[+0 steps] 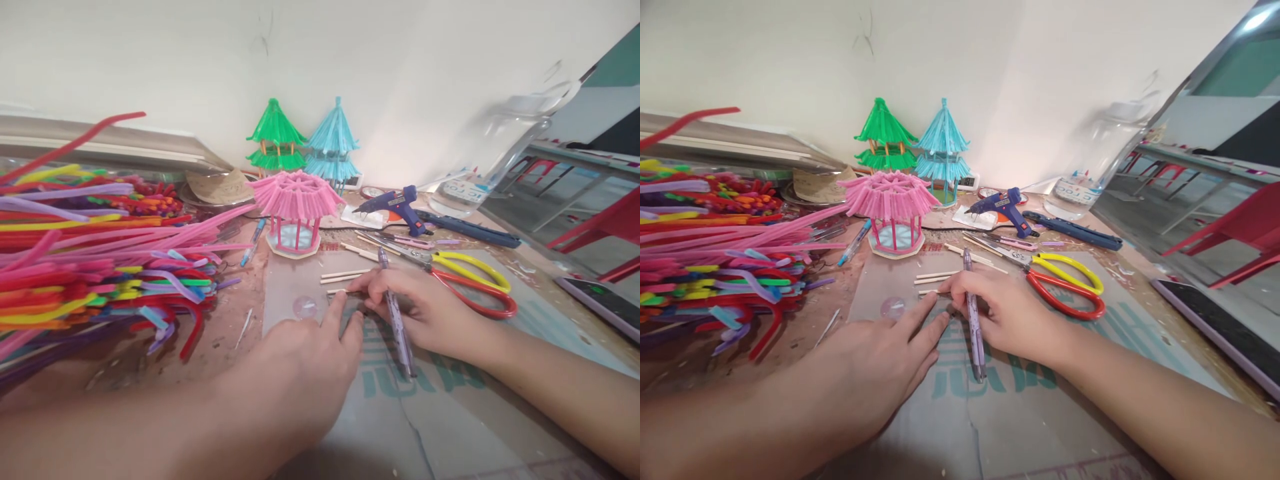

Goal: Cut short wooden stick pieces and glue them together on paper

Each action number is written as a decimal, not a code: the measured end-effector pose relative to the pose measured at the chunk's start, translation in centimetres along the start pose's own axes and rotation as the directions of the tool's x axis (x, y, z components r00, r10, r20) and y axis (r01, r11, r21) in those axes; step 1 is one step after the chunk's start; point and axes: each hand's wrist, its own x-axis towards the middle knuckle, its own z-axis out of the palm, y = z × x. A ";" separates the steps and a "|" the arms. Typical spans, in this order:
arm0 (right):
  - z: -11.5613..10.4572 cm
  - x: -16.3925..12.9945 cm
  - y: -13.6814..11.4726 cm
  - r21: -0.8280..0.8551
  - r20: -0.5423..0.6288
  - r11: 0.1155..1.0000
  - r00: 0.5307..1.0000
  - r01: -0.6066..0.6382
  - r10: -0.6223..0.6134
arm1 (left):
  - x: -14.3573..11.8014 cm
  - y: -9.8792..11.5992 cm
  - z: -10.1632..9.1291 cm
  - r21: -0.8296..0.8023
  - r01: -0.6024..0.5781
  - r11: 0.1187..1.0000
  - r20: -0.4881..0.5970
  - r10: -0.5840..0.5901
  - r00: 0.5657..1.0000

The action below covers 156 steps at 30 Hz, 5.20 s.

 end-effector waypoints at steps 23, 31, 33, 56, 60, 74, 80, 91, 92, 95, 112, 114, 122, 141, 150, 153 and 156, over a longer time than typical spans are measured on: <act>-0.1 0.1 -0.4 -0.046 -0.001 0.999 1.000 0.008 -0.008 | -0.1 0.0 -0.3 0.006 -0.046 0.999 0.067 0.045 0.997; -0.2 0.2 -0.5 -0.052 -0.003 0.999 1.000 -0.010 0.010 | 0.0 0.0 -0.2 -0.003 -0.021 1.000 0.028 0.021 0.999; -0.2 0.2 -0.5 -0.045 -0.001 0.999 1.000 -0.015 0.015 | 0.0 0.0 -0.3 -0.002 -0.016 1.000 0.036 0.016 0.999; -0.2 0.3 -0.5 -0.041 -0.015 0.999 1.000 -0.006 0.005 | -0.4 -0.1 -0.2 -0.017 -0.021 1.000 -0.065 0.020 0.998; -0.2 0.3 -0.5 -0.042 -0.028 0.999 0.999 -0.027 0.026 | -0.3 -0.2 -0.1 -0.031 -0.013 0.999 -0.076 0.011 0.997; -0.6 0.2 -0.8 0.060 -0.171 0.994 0.980 -0.096 0.105 | 0.1 -0.3 0.0 0.007 0.013 1.000 -0.068 -0.013 0.998; -0.6 0.2 -1.3 0.054 -0.183 0.991 0.974 -0.122 0.130 | 0.1 -0.4 0.5 0.029 -0.048 0.998 -0.121 0.051 0.991; 0.1 1.0 -0.9 0.136 -0.196 0.972 0.956 -0.192 0.217 | 0.0 -0.3 0.0 0.093 -0.007 0.996 -0.057 0.013 0.998; 0.0 1.0 -0.9 0.145 -0.183 0.967 0.955 -0.209 0.234 | 0.0 -0.3 -0.1 0.091 -0.008 0.996 -0.059 0.014 0.998; 0.1 1.0 -0.9 0.163 -0.169 0.953 0.944 -0.255 0.282 | 0.0 -0.5 -0.2 0.072 -0.005 0.997 -0.063 0.009 0.998; 0.1 0.8 -0.8 0.178 -0.144 0.945 0.943 -0.273 0.300 | -0.1 -0.5 0.7 0.092 -0.005 0.996 -0.178 0.021 0.984; 0.1 0.8 -1.0 0.195 -0.128 0.945 0.948 -0.264 0.292 | -0.1 -0.5 0.8 0.092 0.002 0.996 -0.186 0.015 0.982; 0.1 0.9 -1.2 0.245 -0.104 0.926 0.942 -0.285 0.318 | -0.2 -0.6 0.7 0.088 -0.023 0.996 -0.164 0.037 0.986; 0.1 0.7 -0.9 0.172 -0.142 0.952 0.950 -0.252 0.277 | -0.1 -0.6 0.9 0.109 -0.019 0.994 -0.188 0.039 0.981; 0.1 0.8 -1.1 0.202 -0.135 0.944 0.947 -0.262 0.292 | -0.1 -0.6 0.5 0.103 -0.014 0.995 -0.162 0.031 0.986; 0.1 0.8 -1.0 0.183 -0.166 0.957 0.952 -0.226 0.256 | -0.2 -0.6 0.5 0.096 -0.013 0.995 -0.171 0.030 0.985; 0.1 0.8 -1.1 0.173 -0.177 0.962 0.954 -0.212 0.242 | -0.1 -0.6 0.5 0.068 0.007 0.998 -0.169 0.004 0.986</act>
